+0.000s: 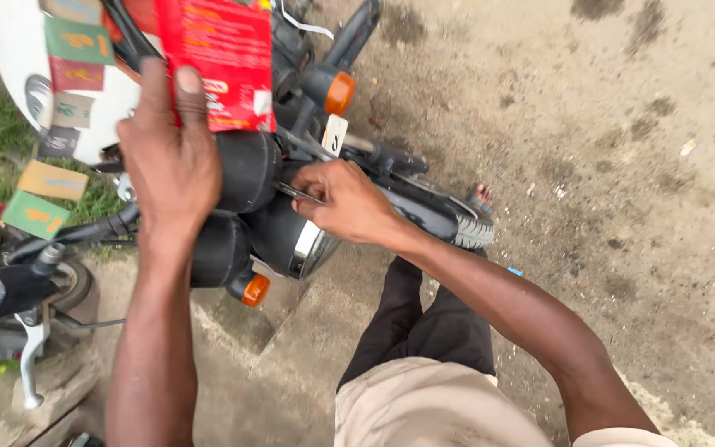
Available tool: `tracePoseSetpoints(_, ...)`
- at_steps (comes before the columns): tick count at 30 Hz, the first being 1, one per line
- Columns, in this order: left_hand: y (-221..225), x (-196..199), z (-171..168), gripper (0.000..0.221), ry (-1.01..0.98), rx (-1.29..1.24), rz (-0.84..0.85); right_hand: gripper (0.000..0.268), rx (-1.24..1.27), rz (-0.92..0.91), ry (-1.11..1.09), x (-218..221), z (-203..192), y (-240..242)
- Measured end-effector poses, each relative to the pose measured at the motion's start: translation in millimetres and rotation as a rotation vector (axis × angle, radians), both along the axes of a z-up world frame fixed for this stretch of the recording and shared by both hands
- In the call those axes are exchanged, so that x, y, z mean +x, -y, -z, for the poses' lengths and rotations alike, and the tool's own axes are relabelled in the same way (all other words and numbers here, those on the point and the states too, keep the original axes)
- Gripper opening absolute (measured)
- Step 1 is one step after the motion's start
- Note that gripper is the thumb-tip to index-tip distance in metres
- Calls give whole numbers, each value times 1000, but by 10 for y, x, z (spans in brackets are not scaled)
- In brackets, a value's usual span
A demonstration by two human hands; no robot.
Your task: Using a wrench to tighten or adjust components on a motorcycle headlight assembly and instrument cluster.
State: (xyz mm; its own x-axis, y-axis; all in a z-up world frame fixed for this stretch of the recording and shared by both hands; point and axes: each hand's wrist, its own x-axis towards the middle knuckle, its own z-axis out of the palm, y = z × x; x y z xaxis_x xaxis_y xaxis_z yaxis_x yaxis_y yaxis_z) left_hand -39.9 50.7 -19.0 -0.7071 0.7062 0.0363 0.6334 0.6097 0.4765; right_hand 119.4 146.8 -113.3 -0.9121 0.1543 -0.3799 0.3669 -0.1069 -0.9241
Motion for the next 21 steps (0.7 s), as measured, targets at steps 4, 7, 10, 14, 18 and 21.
tracePoseSetpoints(4, -92, 1, -35, 36, 39, 30, -75, 22, -65, 35, -44, 44, 80, 135)
tracePoseSetpoints(7, -92, -22, 29, 37, 93, 8, -122, 29, 133, 80, -17, 73, -100, 299)
tracePoseSetpoints(10, -94, -41, 89, 37, 50, 45, -124, 36, 196, 136, 4, 62, -113, 453)
tracePoseSetpoints(14, -88, -55, 195, 36, 106, -2, -135, 32, 63, 159, 126, 35, 91, 414)
tracePoseSetpoints(18, -95, -45, 137, 40, 144, 134, -77, 21, -35, 155, 129, 2, 376, 209)
tracePoseSetpoints(21, -102, -78, 365, 34, 105, 132, -67, 17, 18, 105, 181, -65, 251, 128)
